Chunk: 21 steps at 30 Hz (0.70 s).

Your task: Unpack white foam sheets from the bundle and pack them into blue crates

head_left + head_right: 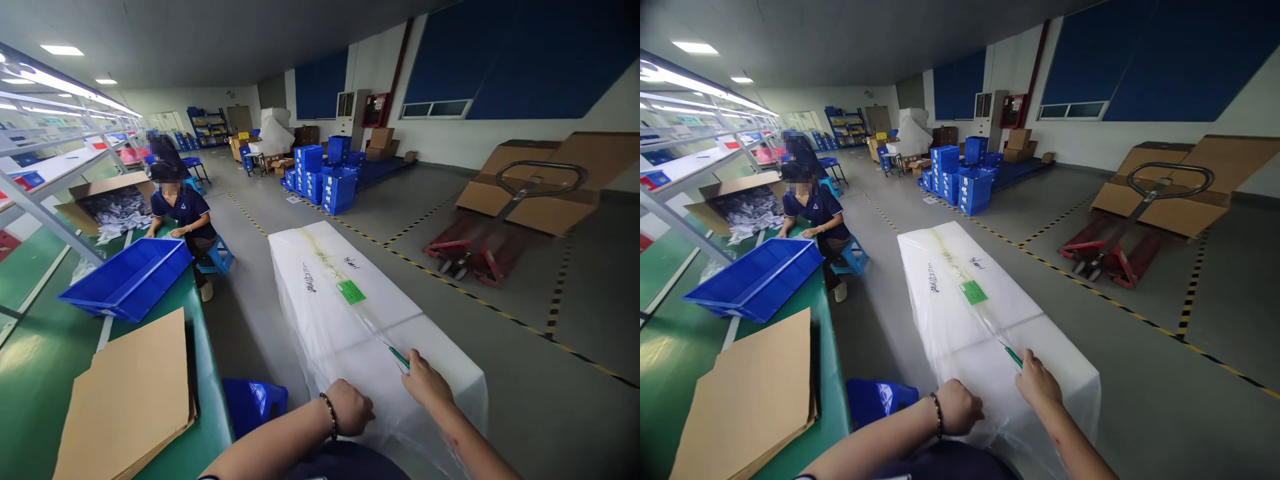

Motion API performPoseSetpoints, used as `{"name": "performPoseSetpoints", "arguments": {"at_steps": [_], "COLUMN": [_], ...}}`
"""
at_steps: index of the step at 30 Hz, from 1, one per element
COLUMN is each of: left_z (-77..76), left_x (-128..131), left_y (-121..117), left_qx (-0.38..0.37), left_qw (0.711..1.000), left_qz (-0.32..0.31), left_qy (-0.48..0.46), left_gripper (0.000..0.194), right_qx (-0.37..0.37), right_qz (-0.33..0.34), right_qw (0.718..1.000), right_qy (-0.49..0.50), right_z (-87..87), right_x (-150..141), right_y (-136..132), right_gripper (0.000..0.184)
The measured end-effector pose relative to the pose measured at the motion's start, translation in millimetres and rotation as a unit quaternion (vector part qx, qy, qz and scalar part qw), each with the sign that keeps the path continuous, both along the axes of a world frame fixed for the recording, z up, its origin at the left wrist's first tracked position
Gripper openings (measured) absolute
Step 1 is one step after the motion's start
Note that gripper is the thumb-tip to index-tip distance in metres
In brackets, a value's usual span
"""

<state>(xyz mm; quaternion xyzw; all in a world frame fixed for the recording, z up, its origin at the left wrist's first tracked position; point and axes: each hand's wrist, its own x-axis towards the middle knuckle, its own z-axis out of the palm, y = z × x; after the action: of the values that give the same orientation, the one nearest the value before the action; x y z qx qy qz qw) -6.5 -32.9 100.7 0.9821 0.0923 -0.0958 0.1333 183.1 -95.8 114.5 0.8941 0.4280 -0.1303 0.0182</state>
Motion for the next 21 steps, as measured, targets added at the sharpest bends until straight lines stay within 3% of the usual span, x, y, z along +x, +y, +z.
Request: {"name": "performPoseSetpoints", "arguments": {"at_steps": [5,8,12,21], "left_z": [6.7,6.1,-1.3,-24.5], "left_x": [-35,-71,-117,-149], "left_y": [14,21,28,43], "left_qx": [0.016,0.025,0.018,0.014], "left_qw": [1.000,0.999,0.998,0.992], "left_qz": [0.024,0.031,0.053,0.122], "left_qy": [-0.007,0.004,0.010,0.021], "left_gripper": [0.029,0.026,0.024,0.031], "right_qx": [-0.004,0.007,0.021,0.048], "right_qz": [0.015,0.001,-0.007,-0.018], "right_qw": [1.000,1.000,0.999,0.996], "right_qy": [0.024,-0.007,-0.043,-0.074], "right_z": [13.7,25.0,40.3,70.1], "right_x": [24,49,75,105], "right_y": [0,0,-1,9], "right_gripper": [0.031,0.041,0.039,0.042]}}
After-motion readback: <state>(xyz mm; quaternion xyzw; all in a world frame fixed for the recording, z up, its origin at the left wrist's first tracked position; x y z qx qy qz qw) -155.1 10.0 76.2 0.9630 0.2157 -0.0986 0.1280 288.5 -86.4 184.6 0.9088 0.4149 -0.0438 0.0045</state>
